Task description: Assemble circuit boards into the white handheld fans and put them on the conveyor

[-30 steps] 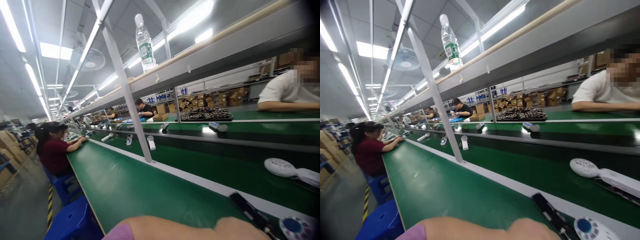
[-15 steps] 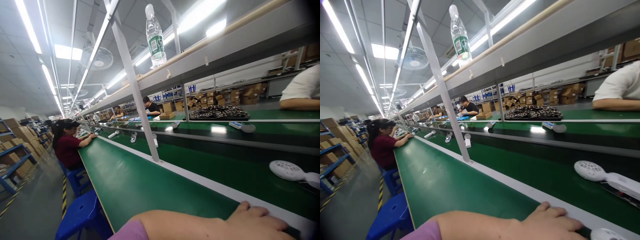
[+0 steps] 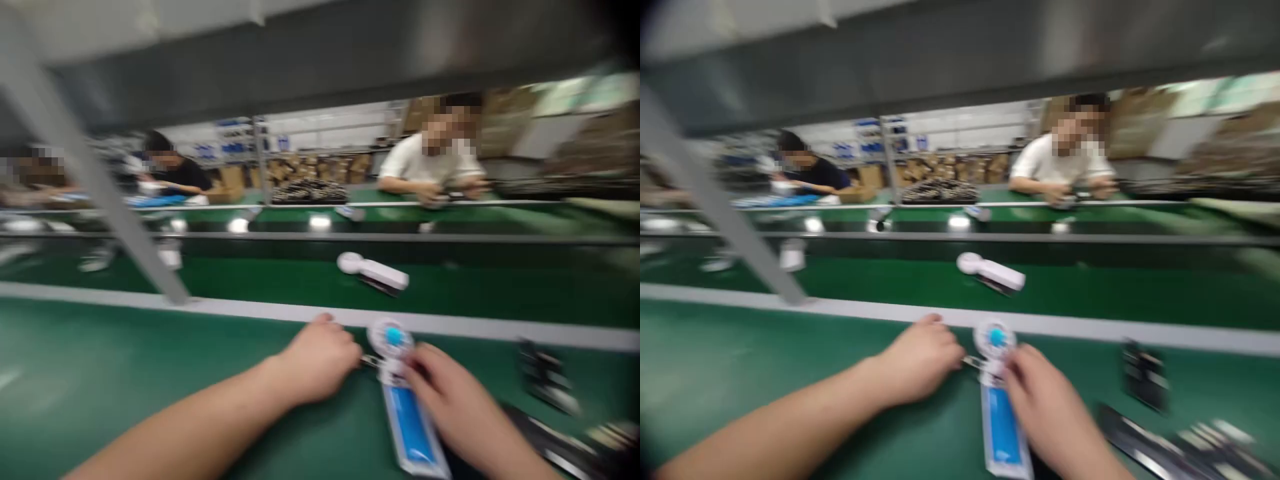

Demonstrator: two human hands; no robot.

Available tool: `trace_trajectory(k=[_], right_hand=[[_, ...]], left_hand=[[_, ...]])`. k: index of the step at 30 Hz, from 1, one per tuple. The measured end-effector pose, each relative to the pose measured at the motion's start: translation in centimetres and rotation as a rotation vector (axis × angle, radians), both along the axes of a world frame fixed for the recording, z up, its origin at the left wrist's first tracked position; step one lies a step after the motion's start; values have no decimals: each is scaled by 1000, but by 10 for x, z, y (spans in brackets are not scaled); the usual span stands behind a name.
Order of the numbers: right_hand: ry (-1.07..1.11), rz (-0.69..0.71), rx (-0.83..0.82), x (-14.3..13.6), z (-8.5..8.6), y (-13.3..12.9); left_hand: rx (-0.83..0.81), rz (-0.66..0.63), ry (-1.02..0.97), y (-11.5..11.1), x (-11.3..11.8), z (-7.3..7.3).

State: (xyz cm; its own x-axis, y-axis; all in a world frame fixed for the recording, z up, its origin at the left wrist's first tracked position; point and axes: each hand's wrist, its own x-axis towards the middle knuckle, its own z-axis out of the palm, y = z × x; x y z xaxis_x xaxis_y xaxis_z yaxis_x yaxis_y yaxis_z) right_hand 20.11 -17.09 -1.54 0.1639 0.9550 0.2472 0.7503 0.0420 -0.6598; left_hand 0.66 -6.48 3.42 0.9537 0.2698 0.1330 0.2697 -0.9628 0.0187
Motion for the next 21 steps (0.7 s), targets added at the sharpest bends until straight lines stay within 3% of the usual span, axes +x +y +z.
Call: trace_trajectory(k=[4,8,12,21], right_hand=[[5,21,-88,6,14,-3],[43,34,-50,0,12,2],[120,44,25,-5,8,3],[256,-146,78,-29,3,6]], left_hand=[[-164,-155,-74,24,-4,-1],[-468,0,-64,21,0,-1],[-654,187,-114,12,8,-12],[-625,299,-289,-8,14,-27]])
